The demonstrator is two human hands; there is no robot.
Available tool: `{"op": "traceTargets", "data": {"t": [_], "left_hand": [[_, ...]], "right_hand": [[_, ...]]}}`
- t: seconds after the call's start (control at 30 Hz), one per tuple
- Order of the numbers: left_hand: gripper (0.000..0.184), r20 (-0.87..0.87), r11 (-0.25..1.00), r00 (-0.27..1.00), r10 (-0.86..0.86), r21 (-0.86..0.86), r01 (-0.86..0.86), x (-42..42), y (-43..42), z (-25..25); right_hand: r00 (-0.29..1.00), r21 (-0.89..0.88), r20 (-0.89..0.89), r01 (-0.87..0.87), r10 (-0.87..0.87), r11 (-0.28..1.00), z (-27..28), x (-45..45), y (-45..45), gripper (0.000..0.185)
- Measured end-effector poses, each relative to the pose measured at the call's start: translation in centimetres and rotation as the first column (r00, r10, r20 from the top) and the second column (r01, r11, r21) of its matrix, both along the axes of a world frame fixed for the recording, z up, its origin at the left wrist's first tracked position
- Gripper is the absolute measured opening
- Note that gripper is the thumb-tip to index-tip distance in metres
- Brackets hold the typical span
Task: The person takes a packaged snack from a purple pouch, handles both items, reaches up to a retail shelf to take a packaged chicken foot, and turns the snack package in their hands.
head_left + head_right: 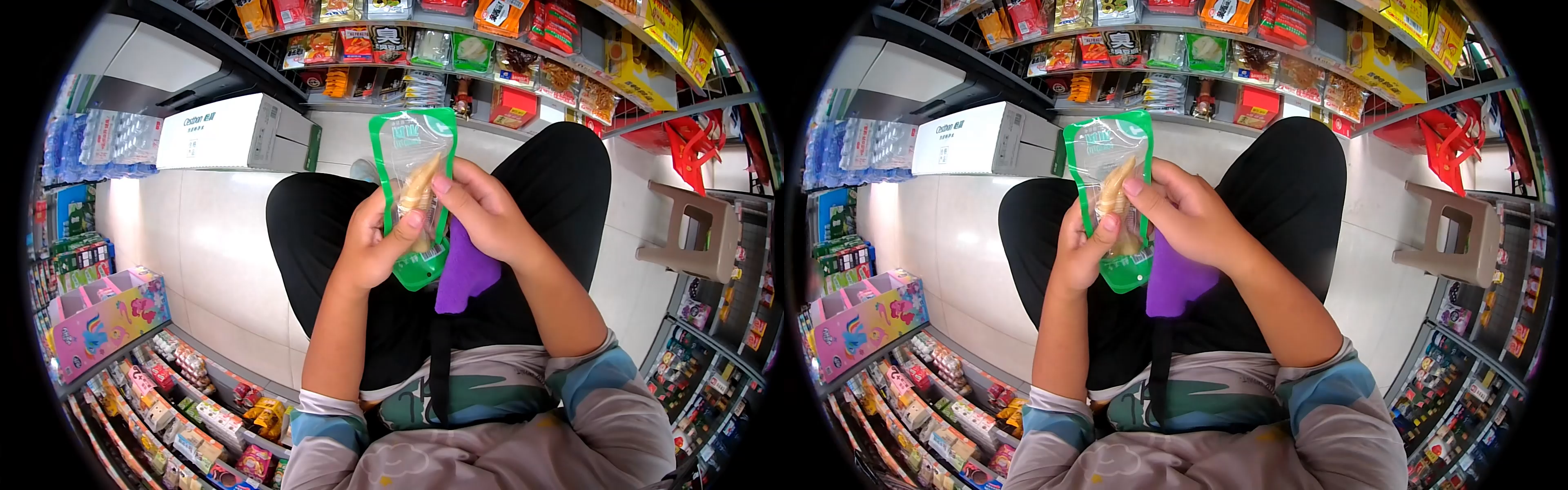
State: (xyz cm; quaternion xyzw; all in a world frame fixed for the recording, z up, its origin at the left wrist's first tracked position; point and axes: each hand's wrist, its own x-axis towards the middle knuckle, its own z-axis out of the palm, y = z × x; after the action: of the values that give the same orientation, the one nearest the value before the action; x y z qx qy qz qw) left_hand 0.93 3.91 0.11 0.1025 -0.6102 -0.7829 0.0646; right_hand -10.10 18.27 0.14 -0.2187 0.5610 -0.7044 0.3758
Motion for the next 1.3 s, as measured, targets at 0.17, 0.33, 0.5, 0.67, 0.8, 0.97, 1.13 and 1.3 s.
{"op": "traceTargets", "data": {"t": [0.17,0.33,0.5,0.67,0.8,0.97,1.13,1.3], "left_hand": [[0.043,-0.02,0.995,1.0,-0.008,0.096,0.01,0.2,-0.2,-0.1],[0.04,-0.028,0.993,0.999,0.034,0.114,-0.031,0.0,0.1,-0.1],[0.039,0.057,0.957,0.982,0.179,-0.243,-0.161,-1.1,0.2,-1.5],[0.057,0.08,0.831,0.993,0.084,-0.556,-0.026,-1.3,-0.3,-1.4],[0.066,0.01,0.722,0.989,-0.145,-0.683,0.113,-1.4,-0.5,-0.2],[0.071,0.045,0.71,0.985,-0.167,-0.687,0.152,-0.9,-1.6,-0.3],[0.064,-0.034,0.948,0.993,0.11,-0.298,-0.115,-1.2,-1.0,-1.1],[0.037,0.088,0.993,0.996,0.032,-0.113,-0.021,-1.0,-1.4,-0.6]], "right_hand": [[1.0,-0.035,-0.024,-0.019,0.018,0.999,0.0,0.2,0.0,0.028],[0.979,0.029,-0.182,0.103,-0.096,0.994,-0.3,0.0,-0.2,0.029],[0.872,0.285,-0.463,0.316,-0.159,0.905,-0.2,-0.7,-0.3,0.032],[0.85,0.226,-0.524,0.202,-0.055,0.953,-0.1,0.2,-0.8,0.033],[0.829,0.356,-0.559,0.234,0.005,0.904,-0.1,-0.3,-0.3,0.036],[0.946,0.327,-0.31,0.199,-0.094,0.924,-0.6,-0.4,-0.2,0.031],[0.918,0.248,-0.311,0.33,-0.247,0.911,-1.4,-0.6,-0.2,0.023],[0.965,0.124,0.006,0.261,-0.264,0.957,-1.9,-1.0,-0.2,0.023]]}}
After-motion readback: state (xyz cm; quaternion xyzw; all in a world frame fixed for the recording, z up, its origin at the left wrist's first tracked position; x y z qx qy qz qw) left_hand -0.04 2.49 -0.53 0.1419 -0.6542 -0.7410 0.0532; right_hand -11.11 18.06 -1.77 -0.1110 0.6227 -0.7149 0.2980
